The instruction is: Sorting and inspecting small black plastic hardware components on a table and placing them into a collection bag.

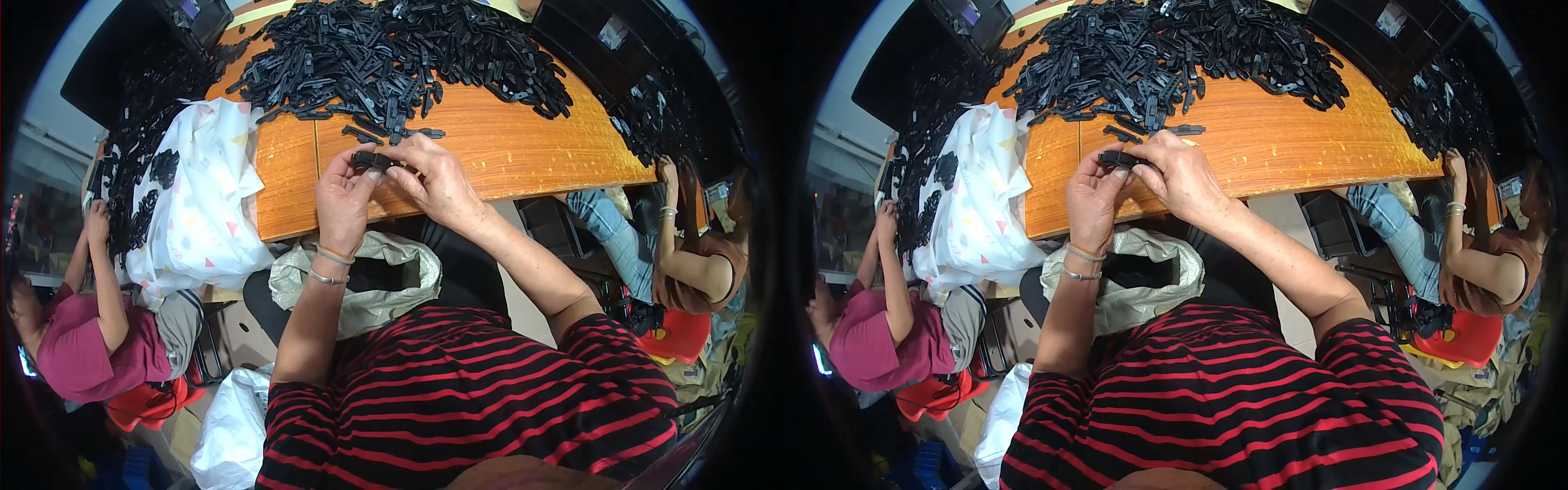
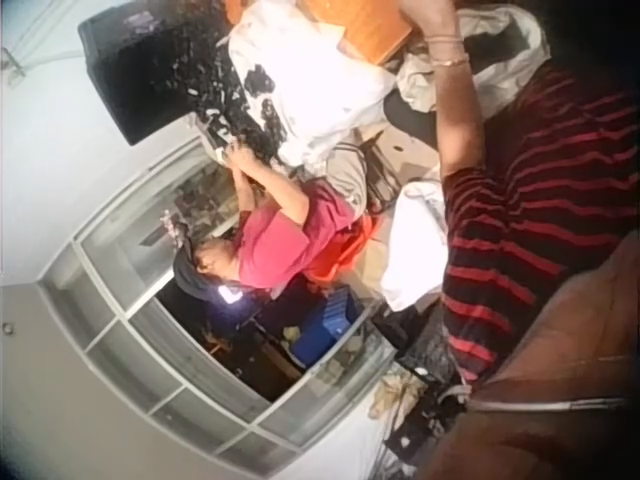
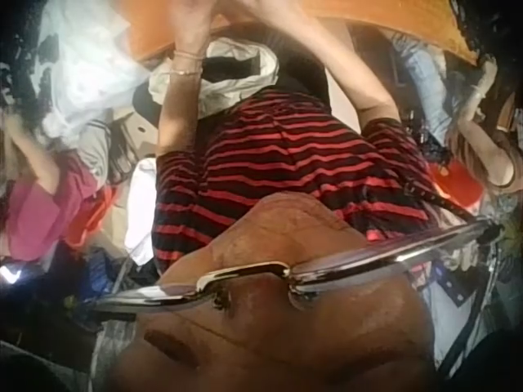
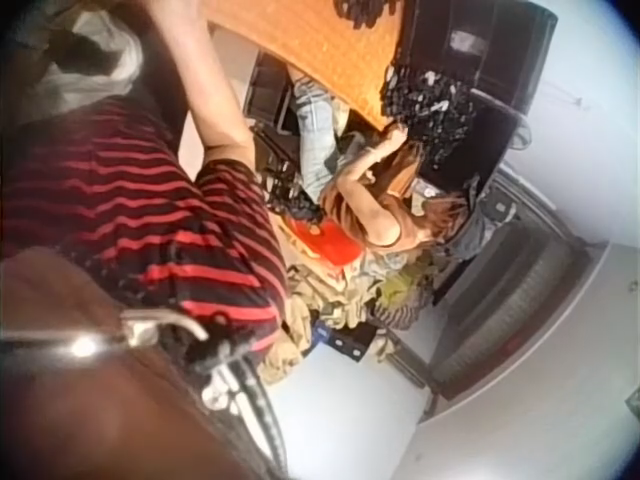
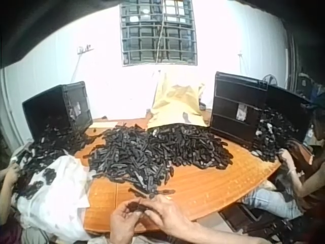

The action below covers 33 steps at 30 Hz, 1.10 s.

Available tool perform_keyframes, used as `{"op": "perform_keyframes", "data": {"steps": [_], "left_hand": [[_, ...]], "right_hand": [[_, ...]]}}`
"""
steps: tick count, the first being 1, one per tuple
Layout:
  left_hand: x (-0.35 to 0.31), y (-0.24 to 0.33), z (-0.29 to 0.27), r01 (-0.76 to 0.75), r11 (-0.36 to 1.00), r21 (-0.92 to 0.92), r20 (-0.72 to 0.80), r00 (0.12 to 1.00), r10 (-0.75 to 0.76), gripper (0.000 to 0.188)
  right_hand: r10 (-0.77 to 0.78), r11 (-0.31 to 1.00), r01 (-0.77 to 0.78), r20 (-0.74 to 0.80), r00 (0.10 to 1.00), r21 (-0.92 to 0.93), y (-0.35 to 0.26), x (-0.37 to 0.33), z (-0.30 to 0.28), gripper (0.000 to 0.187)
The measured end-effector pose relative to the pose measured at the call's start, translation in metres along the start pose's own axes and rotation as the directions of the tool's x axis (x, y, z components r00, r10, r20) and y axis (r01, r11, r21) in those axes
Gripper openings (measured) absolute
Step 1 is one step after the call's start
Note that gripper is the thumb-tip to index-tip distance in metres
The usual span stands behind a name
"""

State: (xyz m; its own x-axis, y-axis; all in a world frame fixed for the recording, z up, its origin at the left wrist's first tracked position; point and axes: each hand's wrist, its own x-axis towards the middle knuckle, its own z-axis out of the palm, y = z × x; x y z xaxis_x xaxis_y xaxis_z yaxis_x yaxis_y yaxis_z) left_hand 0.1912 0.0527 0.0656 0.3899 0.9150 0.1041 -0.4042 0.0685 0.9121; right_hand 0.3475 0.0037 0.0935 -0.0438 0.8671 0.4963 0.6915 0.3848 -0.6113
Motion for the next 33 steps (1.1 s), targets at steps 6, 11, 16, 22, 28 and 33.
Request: {"op": "perform_keyframes", "data": {"steps": [6,11,16,22,28,33], "left_hand": [[-0.014,0.017,0.021,-0.147,0.989,0.009,0.013,0.989,0.146,0.033],[-0.022,0.020,0.022,-0.237,0.955,0.177,0.000,0.971,0.240,0.032],[-0.028,0.024,0.012,-0.265,0.889,0.374,0.073,0.964,0.256,0.030],[-0.031,0.024,0.015,-0.195,0.958,0.211,0.011,0.980,0.197,0.018],[-0.052,0.032,-0.014,0.084,0.909,0.408,0.039,0.993,-0.109,0.008],[-0.074,0.033,-0.048,-0.352,0.473,0.808,0.461,0.877,-0.135,0.014]], "right_hand": [[0.010,0.998,-0.007,-0.061,0.998,0.062,-0.007,0.001,0.000,0.030],[0.074,0.982,-0.065,-0.043,0.996,0.178,-0.013,0.000,0.001,0.034],[0.106,0.945,-0.122,0.068,0.992,0.305,-0.010,-0.006,0.009,0.035],[0.121,0.936,-0.138,0.073,0.990,0.325,-0.004,-0.007,0.023,0.028],[0.104,0.938,-0.218,0.380,0.919,0.271,-0.014,-0.026,0.021,0.036],[0.073,0.953,-0.183,0.403,0.912,0.242,0.024,-0.029,-0.004,0.022]]}}
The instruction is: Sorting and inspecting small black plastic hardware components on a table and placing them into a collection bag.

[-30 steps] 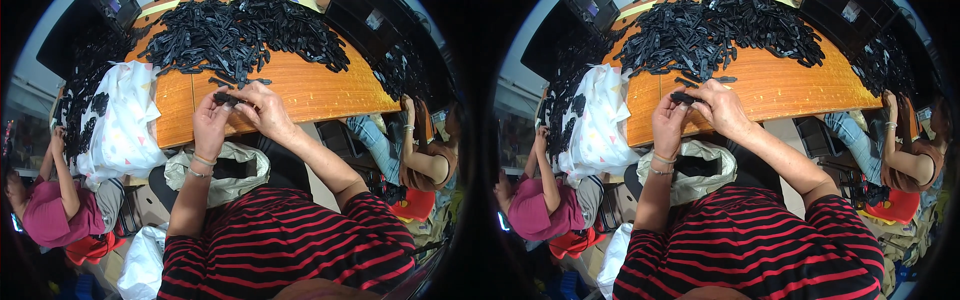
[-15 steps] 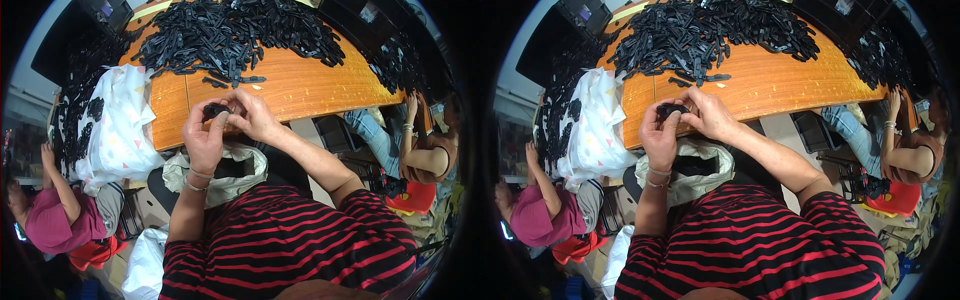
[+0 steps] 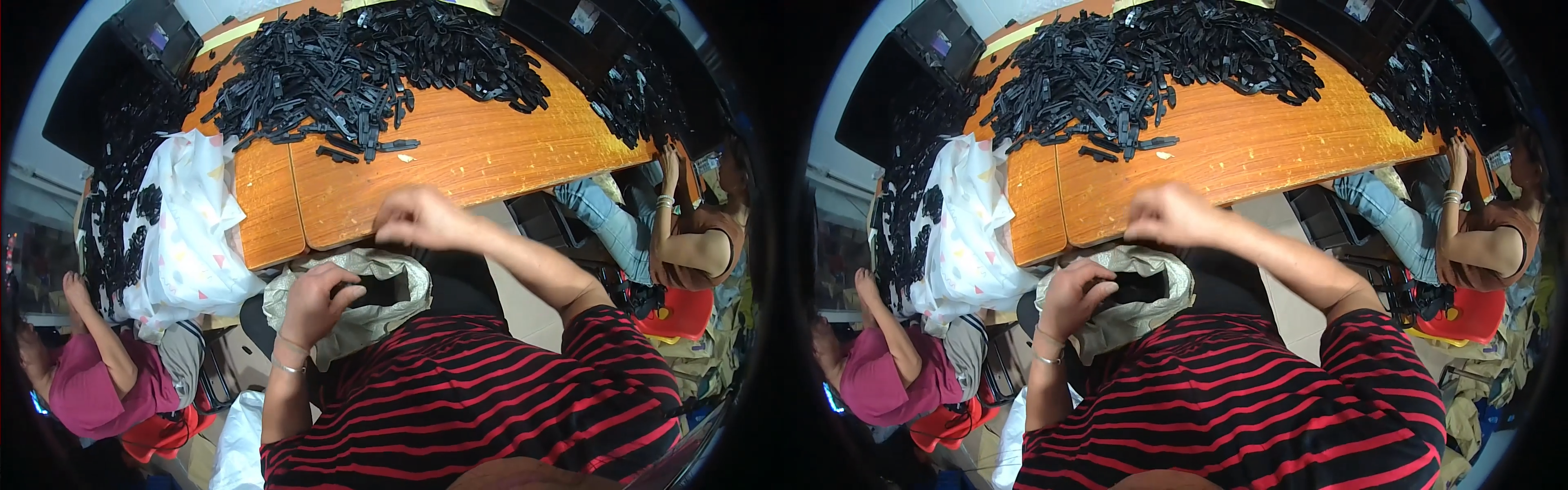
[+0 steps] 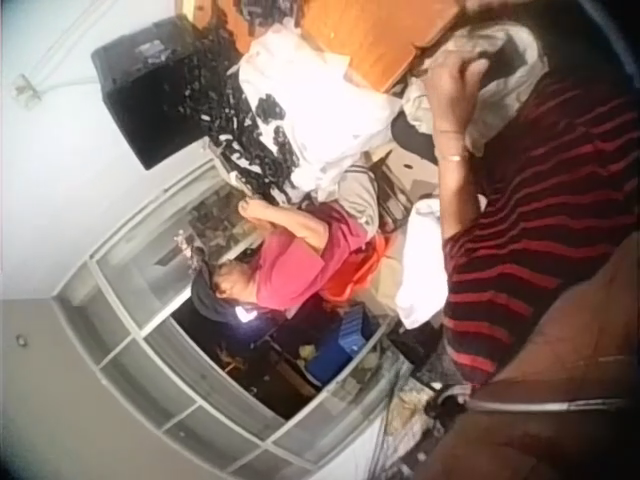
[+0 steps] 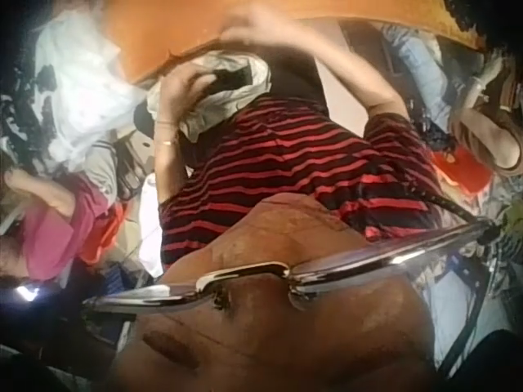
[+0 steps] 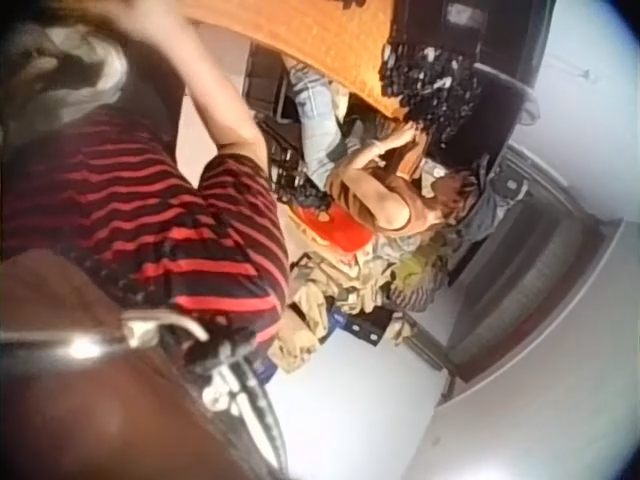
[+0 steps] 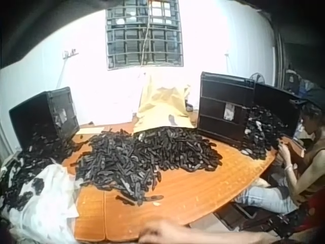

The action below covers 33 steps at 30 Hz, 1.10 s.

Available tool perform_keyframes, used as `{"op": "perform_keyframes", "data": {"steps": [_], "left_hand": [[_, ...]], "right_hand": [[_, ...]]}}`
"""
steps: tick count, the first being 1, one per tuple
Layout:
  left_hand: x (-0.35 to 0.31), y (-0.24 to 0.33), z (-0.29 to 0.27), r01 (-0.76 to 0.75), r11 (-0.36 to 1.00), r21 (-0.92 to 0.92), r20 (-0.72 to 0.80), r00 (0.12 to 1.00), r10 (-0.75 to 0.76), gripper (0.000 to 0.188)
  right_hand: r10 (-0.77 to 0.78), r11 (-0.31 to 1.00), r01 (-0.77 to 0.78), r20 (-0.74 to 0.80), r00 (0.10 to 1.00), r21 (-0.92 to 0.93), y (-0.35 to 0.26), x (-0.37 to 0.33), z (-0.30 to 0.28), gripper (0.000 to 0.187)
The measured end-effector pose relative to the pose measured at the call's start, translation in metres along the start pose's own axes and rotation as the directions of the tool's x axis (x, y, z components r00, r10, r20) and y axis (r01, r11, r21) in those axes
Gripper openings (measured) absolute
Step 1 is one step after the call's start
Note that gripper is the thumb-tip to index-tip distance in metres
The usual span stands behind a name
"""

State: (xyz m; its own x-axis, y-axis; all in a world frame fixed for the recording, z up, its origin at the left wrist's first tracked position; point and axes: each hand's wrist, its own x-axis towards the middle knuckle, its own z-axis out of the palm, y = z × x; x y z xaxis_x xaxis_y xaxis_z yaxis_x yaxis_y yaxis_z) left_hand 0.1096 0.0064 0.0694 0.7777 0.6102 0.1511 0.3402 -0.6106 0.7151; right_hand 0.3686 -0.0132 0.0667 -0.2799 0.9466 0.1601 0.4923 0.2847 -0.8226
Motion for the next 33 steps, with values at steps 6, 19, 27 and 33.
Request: {"op": "perform_keyframes", "data": {"steps": [6,19,27,33], "left_hand": [[0.049,-0.005,-0.006,0.061,0.980,0.192,-0.336,0.942,0.007,0.012],[0.143,-0.049,-0.016,-0.008,0.816,0.577,-0.285,0.935,0.211,0.019],[0.136,-0.042,-0.015,-0.016,0.832,0.555,-0.273,0.941,0.200,0.022],[0.128,-0.038,-0.011,0.005,0.885,0.466,-0.353,0.918,0.180,0.026]], "right_hand": [[0.100,0.871,-0.305,-0.470,0.877,-0.385,0.068,0.032,-0.090,0.012],[0.005,0.581,-0.085,-0.101,0.995,-0.809,0.085,0.087,-0.127,0.020],[0.264,0.712,-0.286,-0.134,0.955,-0.641,0.063,0.063,-0.122,0.041],[0.558,0.753,-0.553,-0.099,0.824,-0.356,0.020,0.054,-0.101,0.041]]}}
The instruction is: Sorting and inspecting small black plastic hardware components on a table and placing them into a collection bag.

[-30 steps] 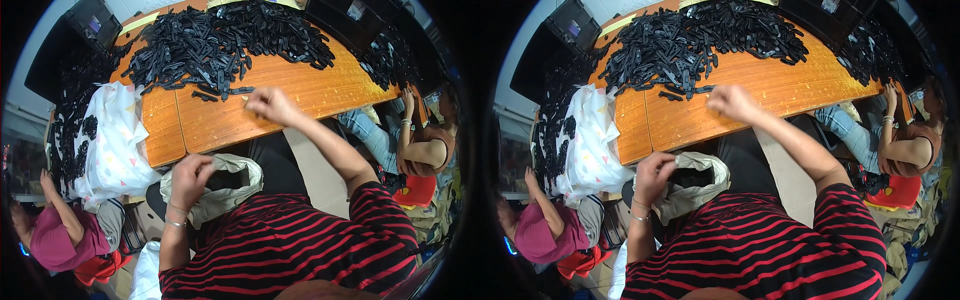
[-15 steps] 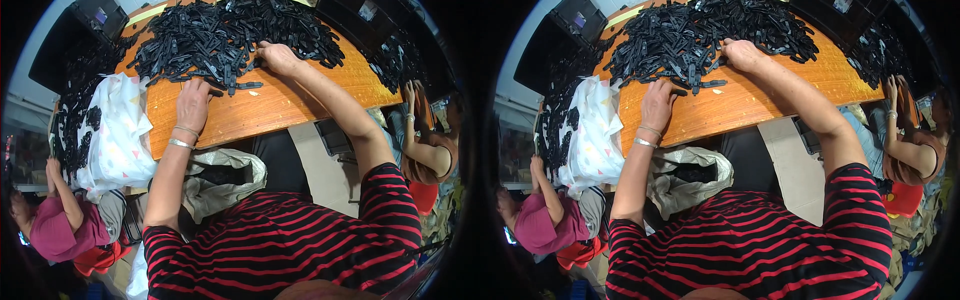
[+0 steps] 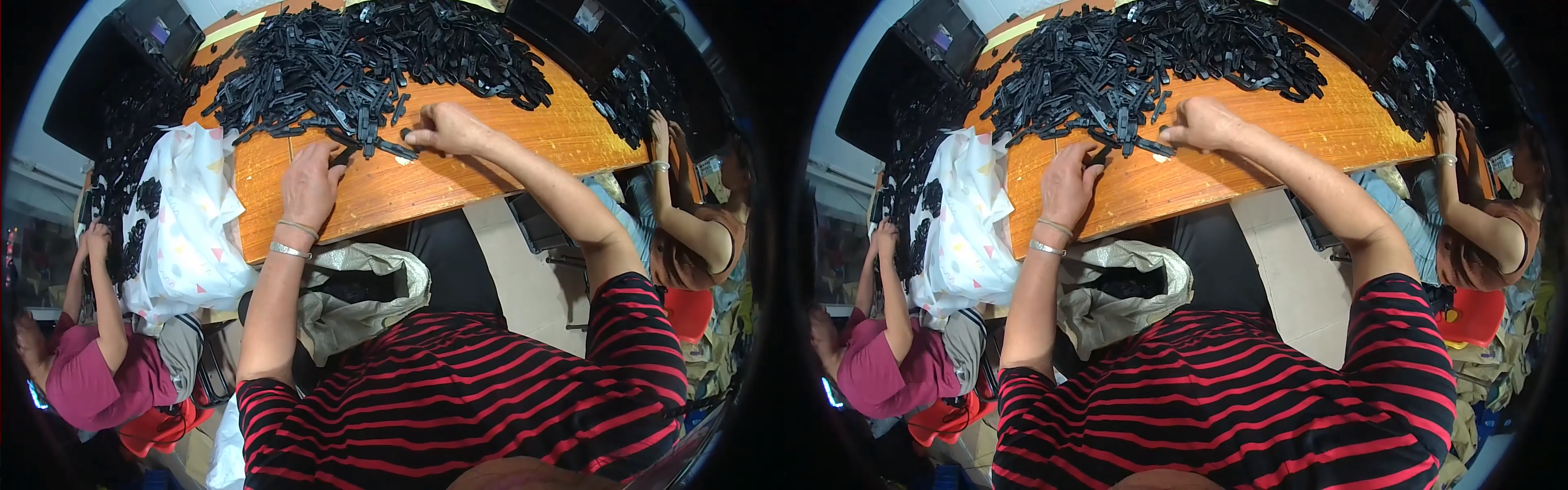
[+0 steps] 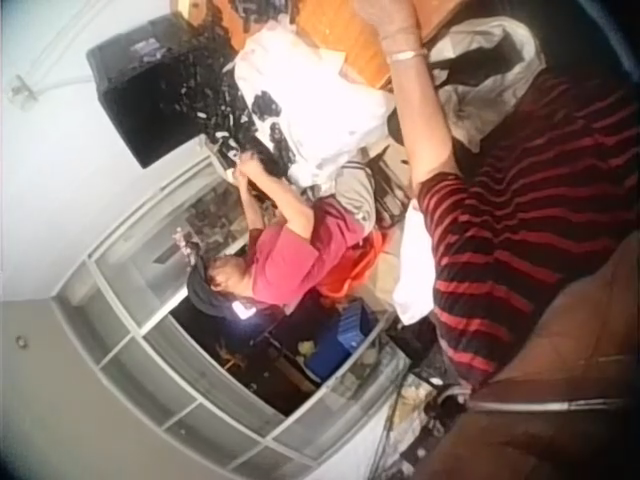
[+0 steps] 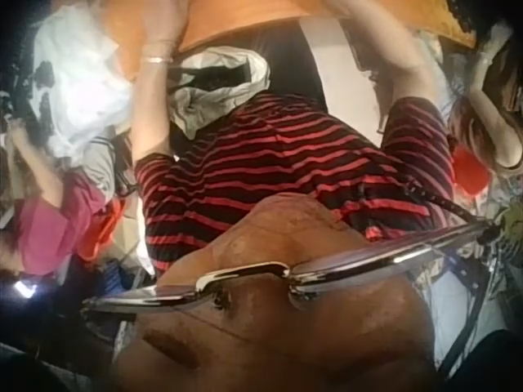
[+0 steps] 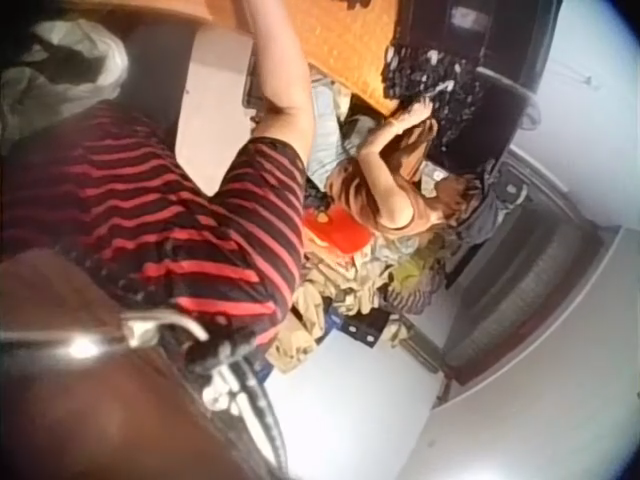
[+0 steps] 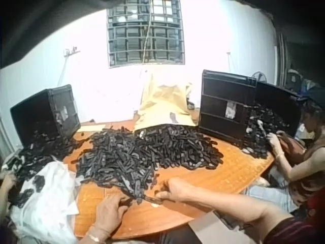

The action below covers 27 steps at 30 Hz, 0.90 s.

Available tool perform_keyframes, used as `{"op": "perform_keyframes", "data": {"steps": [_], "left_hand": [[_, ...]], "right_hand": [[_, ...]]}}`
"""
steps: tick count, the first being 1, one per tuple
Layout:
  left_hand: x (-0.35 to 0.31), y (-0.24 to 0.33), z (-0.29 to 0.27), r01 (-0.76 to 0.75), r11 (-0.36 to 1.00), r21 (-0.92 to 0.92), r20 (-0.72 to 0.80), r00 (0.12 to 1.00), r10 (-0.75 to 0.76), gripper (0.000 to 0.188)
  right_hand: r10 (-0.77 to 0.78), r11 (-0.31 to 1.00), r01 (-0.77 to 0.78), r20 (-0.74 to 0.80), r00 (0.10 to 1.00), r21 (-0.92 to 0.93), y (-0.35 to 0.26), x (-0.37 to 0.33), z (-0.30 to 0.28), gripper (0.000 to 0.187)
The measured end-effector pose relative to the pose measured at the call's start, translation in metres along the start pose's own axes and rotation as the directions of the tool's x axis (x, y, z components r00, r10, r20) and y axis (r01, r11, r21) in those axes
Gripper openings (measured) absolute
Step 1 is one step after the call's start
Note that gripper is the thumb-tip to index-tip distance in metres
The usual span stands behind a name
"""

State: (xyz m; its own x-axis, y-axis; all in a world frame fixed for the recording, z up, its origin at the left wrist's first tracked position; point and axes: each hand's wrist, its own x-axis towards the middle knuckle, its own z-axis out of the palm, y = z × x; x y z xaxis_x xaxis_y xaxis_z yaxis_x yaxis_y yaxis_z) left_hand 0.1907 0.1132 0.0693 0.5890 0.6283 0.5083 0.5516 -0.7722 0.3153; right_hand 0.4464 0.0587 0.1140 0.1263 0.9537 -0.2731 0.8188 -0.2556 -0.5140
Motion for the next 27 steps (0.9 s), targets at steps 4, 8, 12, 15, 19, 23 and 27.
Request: {"op": "perform_keyframes", "data": {"steps": [4,8,12,15,19,23,27], "left_hand": [[-0.003,-0.005,0.000,0.256,0.928,-0.270,0.128,0.965,-0.229,0.027],[-0.006,-0.003,-0.005,0.441,0.628,-0.641,0.290,0.897,-0.335,0.024],[-0.010,-0.003,-0.002,0.540,0.311,-0.782,0.432,0.830,-0.354,0.023],[-0.010,0.003,-0.005,0.557,0.126,-0.821,0.492,0.802,-0.337,0.024],[-0.009,0.014,-0.005,0.507,0.080,-0.858,0.456,0.826,-0.332,0.027],[-0.012,0.024,-0.006,0.432,0.088,-0.897,0.378,0.856,-0.352,0.027],[-0.009,0.040,-0.006,0.371,0.104,-0.923,0.314,0.879,-0.358,0.025]], "right_hand": [[-0.424,0.901,0.390,-0.203,0.882,-0.187,0.032,0.013,0.000,0.018],[-0.726,0.652,0.659,-0.057,0.685,-0.376,0.025,0.003,0.004,0.024],[-0.756,0.570,0.694,0.052,0.653,-0.440,0.025,0.013,0.009,0.029],[-0.669,0.639,0.612,0.055,0.741,-0.465,0.027,0.018,0.009,0.023],[-0.626,0.762,0.533,-0.204,0.753,-0.368,0.036,0.010,0.010,0.021],[-0.296,0.923,0.354,-0.307,0.905,0.153,-0.013,-0.026,0.019,0.026],[-0.513,0.761,0.638,-0.493,0.702,0.117,-0.038,-0.043,0.044,0.024]]}}
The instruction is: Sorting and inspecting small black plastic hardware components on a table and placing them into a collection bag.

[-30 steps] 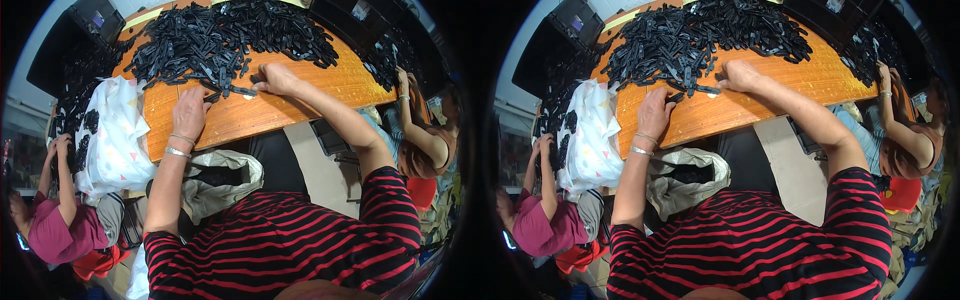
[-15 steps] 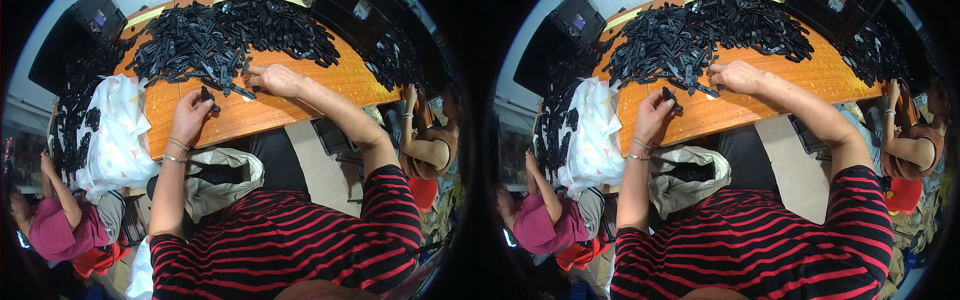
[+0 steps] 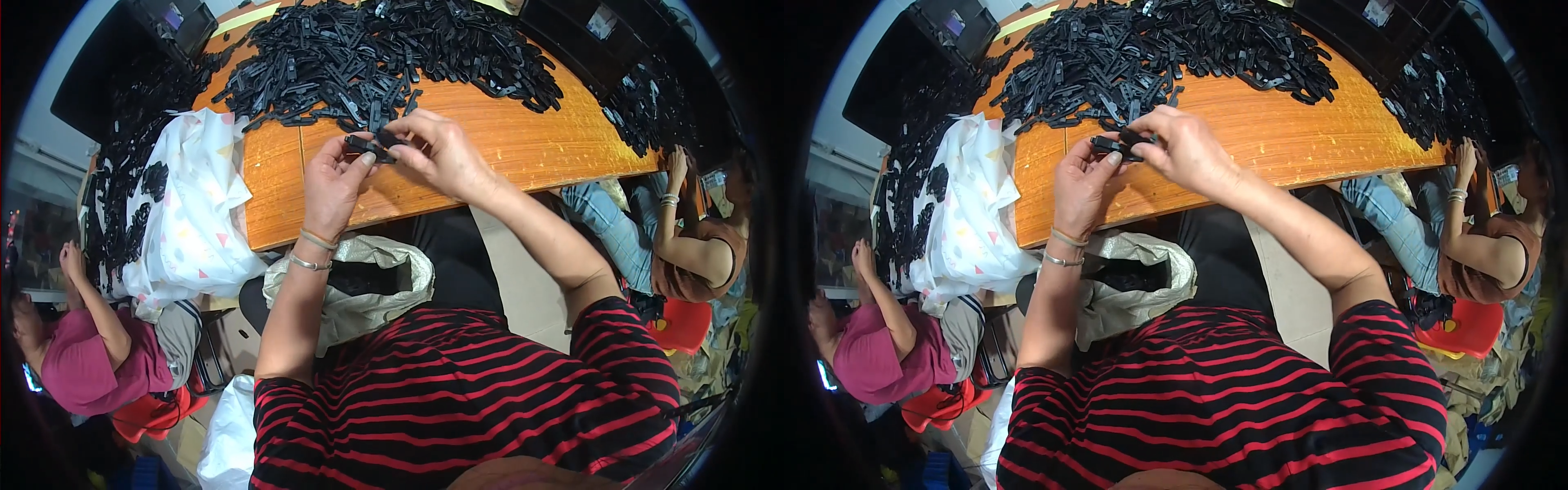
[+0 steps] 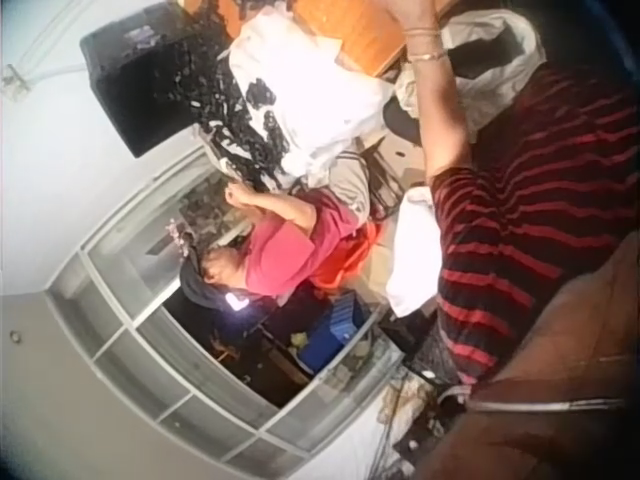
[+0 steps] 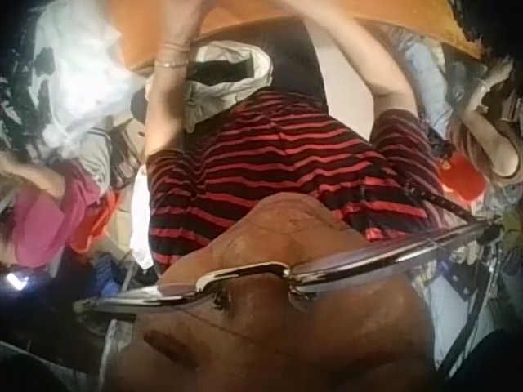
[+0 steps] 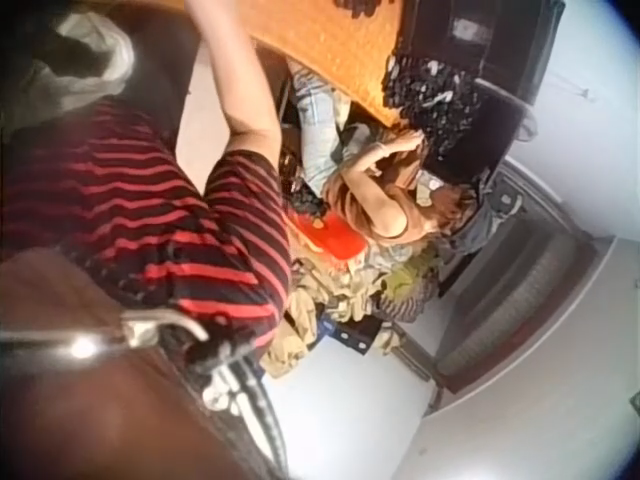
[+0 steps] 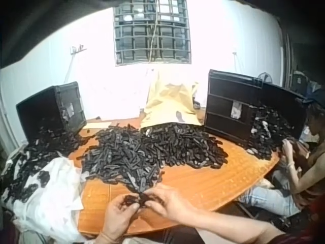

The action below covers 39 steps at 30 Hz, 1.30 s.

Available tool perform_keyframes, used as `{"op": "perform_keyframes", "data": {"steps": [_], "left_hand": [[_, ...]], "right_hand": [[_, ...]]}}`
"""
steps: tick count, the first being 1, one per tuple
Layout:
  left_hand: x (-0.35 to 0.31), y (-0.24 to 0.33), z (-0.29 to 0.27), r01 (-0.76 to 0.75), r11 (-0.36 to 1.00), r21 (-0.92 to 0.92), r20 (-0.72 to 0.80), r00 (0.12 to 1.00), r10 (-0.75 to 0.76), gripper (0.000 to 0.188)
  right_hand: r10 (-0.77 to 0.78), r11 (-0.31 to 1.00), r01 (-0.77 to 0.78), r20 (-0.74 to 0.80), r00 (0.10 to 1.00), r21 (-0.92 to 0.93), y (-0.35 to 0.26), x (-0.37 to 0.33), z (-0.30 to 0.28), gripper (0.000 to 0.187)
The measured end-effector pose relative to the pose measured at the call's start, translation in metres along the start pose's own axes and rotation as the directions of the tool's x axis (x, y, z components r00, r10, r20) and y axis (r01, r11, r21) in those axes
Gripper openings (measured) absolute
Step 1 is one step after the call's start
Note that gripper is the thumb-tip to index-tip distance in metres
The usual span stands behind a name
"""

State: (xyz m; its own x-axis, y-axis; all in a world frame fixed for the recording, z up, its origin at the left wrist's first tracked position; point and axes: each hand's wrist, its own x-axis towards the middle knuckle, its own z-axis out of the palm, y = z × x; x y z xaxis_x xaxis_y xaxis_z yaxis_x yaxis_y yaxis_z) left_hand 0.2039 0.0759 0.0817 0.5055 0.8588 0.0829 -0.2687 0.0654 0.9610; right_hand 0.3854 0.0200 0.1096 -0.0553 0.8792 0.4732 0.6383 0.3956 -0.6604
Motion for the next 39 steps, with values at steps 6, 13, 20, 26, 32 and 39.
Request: {"op": "perform_keyframes", "data": {"steps": [6,13,20,26,32,39], "left_hand": [[-0.005,-0.004,0.002,-0.164,0.984,0.071,-0.007,0.986,0.165,0.024],[-0.014,0.002,0.007,-0.231,0.958,0.167,-0.008,0.972,0.236,0.027],[-0.027,0.009,0.020,-0.339,0.925,0.172,-0.016,0.938,0.347,0.030],[-0.032,0.021,0.018,-0.434,0.687,0.583,0.021,0.853,0.522,0.022],[-0.049,0.015,0.008,-0.271,0.843,0.465,-0.038,0.945,0.325,0.016],[-0.082,0.012,-0.010,-0.062,0.902,0.426,-0.056,0.994,0.095,0.009]], "right_hand": [[0.066,0.998,-0.066,-0.062,0.996,0.014,-0.017,-0.004,0.015,0.025],[-0.092,0.996,0.088,-0.132,0.987,-0.035,-0.013,-0.005,0.024,0.024],[-0.070,0.995,0.058,-0.155,0.986,-0.082,-0.020,-0.008,0.027,0.032],[-0.011,0.990,0.023,-0.090,0.996,0.136,-0.016,-0.015,0.038,0.036],[0.084,0.981,-0.087,0.027,0.996,0.173,-0.018,-0.027,0.055,0.031],[0.058,0.993,-0.077,0.189,0.980,0.091,-0.023,-0.048,0.076,0.038]]}}
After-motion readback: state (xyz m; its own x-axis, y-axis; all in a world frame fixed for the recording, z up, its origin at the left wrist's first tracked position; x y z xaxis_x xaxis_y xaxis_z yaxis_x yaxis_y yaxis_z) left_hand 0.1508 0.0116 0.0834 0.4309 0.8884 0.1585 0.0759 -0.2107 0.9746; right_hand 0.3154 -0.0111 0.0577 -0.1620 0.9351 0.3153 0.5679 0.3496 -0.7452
